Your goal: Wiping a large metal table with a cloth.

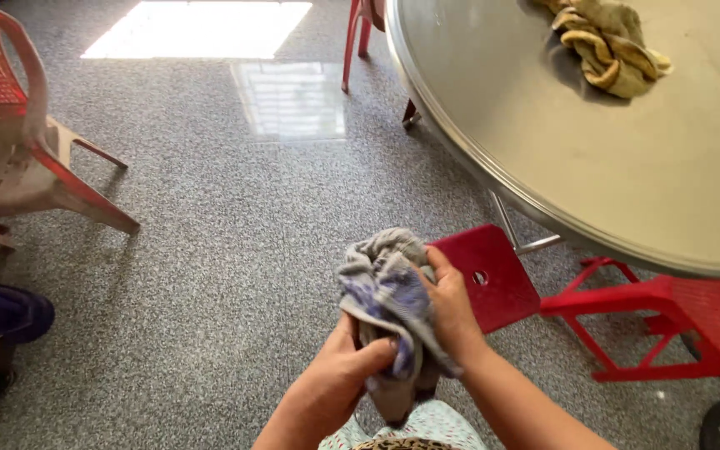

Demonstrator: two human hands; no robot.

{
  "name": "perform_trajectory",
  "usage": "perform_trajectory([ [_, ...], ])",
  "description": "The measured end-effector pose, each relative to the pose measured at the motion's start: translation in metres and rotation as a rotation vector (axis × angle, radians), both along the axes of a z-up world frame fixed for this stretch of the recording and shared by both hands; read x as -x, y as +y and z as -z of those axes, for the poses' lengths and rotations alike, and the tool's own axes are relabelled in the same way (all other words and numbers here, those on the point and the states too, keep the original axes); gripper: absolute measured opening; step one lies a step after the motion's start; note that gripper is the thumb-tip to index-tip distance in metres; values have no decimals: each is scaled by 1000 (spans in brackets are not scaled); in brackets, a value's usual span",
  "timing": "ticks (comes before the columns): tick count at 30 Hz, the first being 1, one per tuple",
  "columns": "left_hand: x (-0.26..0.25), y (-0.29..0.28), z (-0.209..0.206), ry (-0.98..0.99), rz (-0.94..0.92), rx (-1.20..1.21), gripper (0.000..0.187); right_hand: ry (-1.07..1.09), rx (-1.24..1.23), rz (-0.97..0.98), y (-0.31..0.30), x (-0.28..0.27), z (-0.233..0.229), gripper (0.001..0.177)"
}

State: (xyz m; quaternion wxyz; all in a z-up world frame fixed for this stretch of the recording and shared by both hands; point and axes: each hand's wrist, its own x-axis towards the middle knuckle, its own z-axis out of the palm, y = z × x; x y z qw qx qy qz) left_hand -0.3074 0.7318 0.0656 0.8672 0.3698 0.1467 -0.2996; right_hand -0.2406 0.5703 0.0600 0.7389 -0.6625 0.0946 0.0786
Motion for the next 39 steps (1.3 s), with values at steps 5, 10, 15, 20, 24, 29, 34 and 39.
perform_trajectory([
  [5, -32, 33, 26, -122, -196, 41, 71, -2, -224, -131, 46, 2, -1, 31],
  [10, -44, 63, 48, -4, -250, 279, 65, 157, -500, -254, 71, -12, -42, 37],
  [15, -75, 76, 35, -45, -210, 692, 73, 581, -779, -266, 90, -46, -78, 43],
  [20, -135, 67, 40, 109, -268, 375, 65, 398, -647, -159, 88, -94, -65, 38],
  [24, -203, 51, 24, 86, -301, 10, 51, 44, -490, -152, 69, -146, -40, 42],
  [29, -297, 11, 11, -359, -121, -675, 42, -15, -108, 130, 10, -231, -32, 37],
  [34, -333, -52, -19, -359, 34, -380, 37, -160, 291, 478, -93, -291, -16, 34],
  [39, -377, -96, -64, -318, 290, -6, 34, -94, 231, 814, -169, -281, -51, 22],
])
